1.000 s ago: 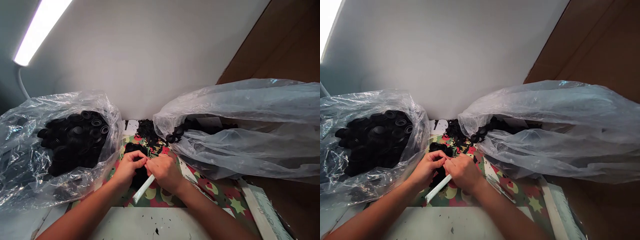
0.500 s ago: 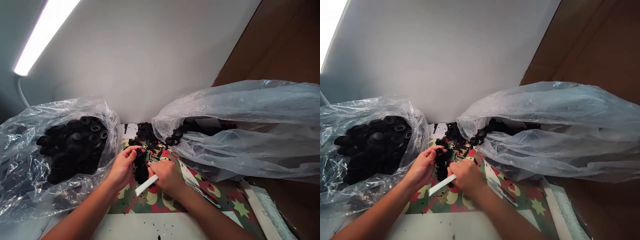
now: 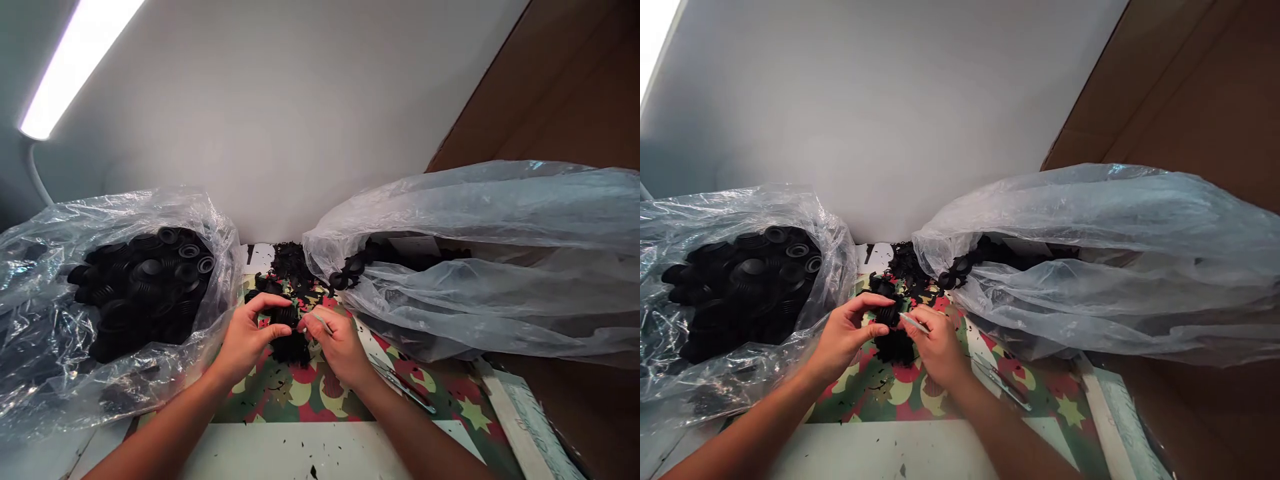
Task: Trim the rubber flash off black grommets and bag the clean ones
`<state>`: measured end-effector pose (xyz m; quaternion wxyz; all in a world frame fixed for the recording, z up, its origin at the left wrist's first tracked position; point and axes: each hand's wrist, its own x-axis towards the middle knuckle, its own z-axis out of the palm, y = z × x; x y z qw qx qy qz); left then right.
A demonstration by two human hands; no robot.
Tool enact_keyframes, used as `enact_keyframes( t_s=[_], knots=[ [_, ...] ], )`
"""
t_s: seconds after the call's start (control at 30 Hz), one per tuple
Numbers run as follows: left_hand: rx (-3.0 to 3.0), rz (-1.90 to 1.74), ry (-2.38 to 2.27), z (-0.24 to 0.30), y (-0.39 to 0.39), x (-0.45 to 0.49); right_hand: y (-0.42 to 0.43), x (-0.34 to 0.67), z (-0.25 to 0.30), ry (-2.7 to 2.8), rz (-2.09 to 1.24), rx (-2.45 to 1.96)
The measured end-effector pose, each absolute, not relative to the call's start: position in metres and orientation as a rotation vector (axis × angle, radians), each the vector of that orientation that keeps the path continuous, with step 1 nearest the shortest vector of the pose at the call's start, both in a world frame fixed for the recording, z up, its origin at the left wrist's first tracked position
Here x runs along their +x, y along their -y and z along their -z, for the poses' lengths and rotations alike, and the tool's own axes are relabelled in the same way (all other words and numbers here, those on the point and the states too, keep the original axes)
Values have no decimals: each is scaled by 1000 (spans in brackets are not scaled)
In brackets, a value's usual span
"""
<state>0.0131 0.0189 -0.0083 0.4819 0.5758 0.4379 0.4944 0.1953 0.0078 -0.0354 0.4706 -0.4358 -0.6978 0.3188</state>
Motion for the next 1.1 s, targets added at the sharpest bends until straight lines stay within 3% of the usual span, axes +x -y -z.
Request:
enact_keyframes(
  t_s=[0.13, 0.43, 0.7, 0.9, 1.1],
  knots=[
    [1652, -1223, -1150, 1, -13, 15, -4, 189, 38, 1590, -932, -1070],
    [1425, -1137, -1233, 5, -6, 17, 5, 185, 42, 1936, -161, -942],
    [1690, -1041, -1279, 0, -15, -2, -10, 209, 19, 2076, -273, -958],
    [1884, -1006, -1182, 0, -11, -10, -25, 187, 9, 2507, -39, -1093],
    [1793, -1083, -1144, 3, -10, -11, -30, 179, 25, 2561, 200, -1155]
  ],
)
